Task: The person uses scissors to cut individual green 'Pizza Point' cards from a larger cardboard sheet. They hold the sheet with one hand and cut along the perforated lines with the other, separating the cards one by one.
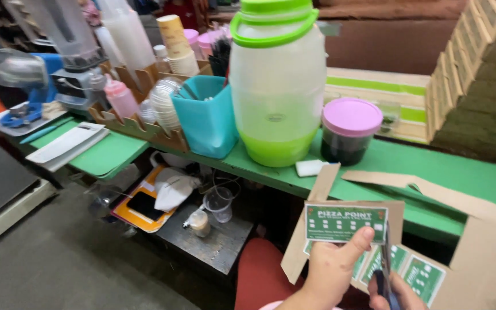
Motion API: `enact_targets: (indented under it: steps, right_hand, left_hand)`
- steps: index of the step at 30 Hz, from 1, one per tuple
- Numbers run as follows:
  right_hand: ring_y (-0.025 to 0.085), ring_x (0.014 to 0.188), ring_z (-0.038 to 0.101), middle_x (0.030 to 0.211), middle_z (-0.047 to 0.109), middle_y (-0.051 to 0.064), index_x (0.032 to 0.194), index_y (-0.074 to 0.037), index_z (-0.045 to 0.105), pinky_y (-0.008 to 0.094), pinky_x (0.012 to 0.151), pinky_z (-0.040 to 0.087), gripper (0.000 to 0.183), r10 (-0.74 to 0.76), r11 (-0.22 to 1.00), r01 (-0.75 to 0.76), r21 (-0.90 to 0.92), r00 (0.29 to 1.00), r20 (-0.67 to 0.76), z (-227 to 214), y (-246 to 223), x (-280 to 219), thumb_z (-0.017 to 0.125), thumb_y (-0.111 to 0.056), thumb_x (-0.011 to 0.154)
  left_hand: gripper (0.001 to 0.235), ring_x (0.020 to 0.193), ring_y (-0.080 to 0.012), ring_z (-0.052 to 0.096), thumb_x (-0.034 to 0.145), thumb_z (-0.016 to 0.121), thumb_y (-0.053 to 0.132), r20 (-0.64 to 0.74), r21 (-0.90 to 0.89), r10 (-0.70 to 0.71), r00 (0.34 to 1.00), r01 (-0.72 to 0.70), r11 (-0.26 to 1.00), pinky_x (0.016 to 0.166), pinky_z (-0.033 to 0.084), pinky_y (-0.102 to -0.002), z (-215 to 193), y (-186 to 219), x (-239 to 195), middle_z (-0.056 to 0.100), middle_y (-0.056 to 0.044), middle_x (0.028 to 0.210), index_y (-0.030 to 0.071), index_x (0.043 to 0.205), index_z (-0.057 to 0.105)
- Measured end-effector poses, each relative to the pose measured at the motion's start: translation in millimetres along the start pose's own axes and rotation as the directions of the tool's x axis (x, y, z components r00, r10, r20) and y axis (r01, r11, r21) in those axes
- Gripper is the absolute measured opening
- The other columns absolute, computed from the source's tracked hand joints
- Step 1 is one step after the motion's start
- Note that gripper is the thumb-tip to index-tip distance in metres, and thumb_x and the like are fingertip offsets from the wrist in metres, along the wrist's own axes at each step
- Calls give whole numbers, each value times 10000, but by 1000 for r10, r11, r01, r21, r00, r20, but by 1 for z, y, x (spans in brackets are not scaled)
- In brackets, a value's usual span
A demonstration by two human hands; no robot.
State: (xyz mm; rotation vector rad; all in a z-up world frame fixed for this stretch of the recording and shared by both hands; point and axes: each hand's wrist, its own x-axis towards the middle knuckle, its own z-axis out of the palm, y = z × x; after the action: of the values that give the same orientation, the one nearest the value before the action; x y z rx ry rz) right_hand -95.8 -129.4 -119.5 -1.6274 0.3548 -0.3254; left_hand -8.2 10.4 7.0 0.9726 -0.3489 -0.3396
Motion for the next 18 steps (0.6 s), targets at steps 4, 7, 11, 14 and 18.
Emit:
enact_targets:
  steps: [4,7,11,14,18]
  right_hand:
    - [223,587,515,664,565,126,850,2,636,260,624,371,384,159,987,-160,-20,987,-30,5,-31,-17,675,-334,668]
    - [254,603,485,692,526,175,902,49,612,276,674,367,336,205,973,-205,110,979,3,8,-31,-16,681,-226,722]
    - [253,589,480,681,528,173,904,42,627,276,675,379,293,262,964,-259,66,964,-35,11,-37,-16,668,-209,757]
    - [206,588,509,675,559,124,882,7,639,278,645,414,347,149,989,-150,4,988,38,3,-21,-10,695,-284,702]
    - [177,633,508,747,543,111,887,-2,610,263,638,407,330,109,993,-112,22,990,93,1,-16,-5,686,-282,730]
  left_hand:
    - [124,839,-131,629,815,664,193,-47,121,14,999,-8,993,828,503,-262,2,6,-6,674,-20,873,79,864,654]
    - [132,827,-140,630,805,672,212,-63,133,-11,998,19,991,834,500,-274,1,7,-5,671,-18,840,83,824,657]
    - [239,941,-156,634,792,659,200,-44,73,5,999,-2,997,913,489,-282,2,12,-3,680,-40,981,66,989,654]
    - [205,936,-152,627,800,655,191,-51,70,18,999,-14,997,906,480,-284,0,9,-2,672,-32,968,71,966,650]
    - [189,919,-150,621,813,650,166,-17,66,75,997,-73,995,893,485,-281,-3,6,2,670,-45,971,63,971,644]
